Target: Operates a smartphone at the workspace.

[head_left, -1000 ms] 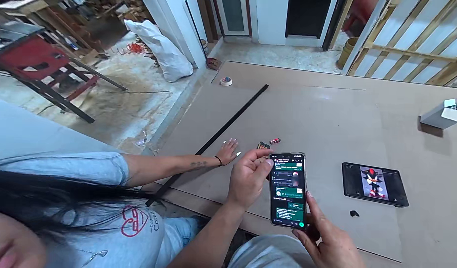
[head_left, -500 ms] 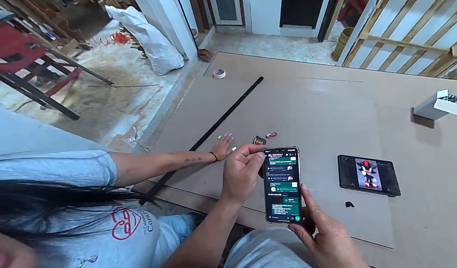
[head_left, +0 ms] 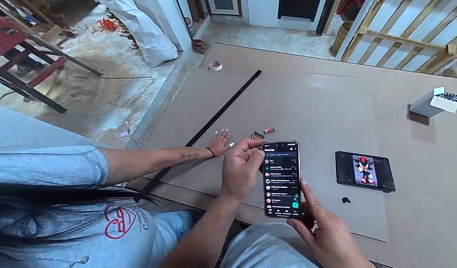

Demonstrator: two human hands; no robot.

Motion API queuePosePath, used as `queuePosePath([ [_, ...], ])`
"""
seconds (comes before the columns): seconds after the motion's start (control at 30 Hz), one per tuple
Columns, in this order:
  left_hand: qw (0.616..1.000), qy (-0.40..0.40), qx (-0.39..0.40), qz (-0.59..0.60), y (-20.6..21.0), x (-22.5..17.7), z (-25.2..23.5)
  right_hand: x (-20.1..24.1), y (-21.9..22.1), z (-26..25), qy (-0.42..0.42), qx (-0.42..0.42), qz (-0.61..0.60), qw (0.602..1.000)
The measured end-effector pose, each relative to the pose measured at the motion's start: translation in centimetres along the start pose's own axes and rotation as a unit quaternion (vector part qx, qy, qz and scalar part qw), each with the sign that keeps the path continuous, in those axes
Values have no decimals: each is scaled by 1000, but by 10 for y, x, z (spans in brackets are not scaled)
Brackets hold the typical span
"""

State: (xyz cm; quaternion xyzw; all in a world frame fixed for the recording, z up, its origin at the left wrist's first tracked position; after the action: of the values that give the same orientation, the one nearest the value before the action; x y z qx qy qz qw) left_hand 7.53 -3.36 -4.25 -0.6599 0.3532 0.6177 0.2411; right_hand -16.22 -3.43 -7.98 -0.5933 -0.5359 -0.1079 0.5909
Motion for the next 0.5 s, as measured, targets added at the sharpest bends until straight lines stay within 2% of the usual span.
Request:
queuePosePath([
  [0.3,993,31,-19,-109,8,-2,4,2,1,0,-23,-20,27,999],
  [0.5,999,21,14,-24,4,6,3,-1,1,1,-11,-17,16,1000],
])
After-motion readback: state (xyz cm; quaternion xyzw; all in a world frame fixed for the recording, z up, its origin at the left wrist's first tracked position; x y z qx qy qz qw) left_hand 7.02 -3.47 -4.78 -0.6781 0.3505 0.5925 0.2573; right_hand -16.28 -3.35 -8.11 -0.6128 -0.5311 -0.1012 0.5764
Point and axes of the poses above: each hand's wrist, its own z-axis away from the middle knuckle, its own y-axis out of the palm, x = y × z, the point moved 2 cm from there along -z, towards the middle knuckle, and after that the axes turned 13 degrees about -x, right-handed, at the moved point
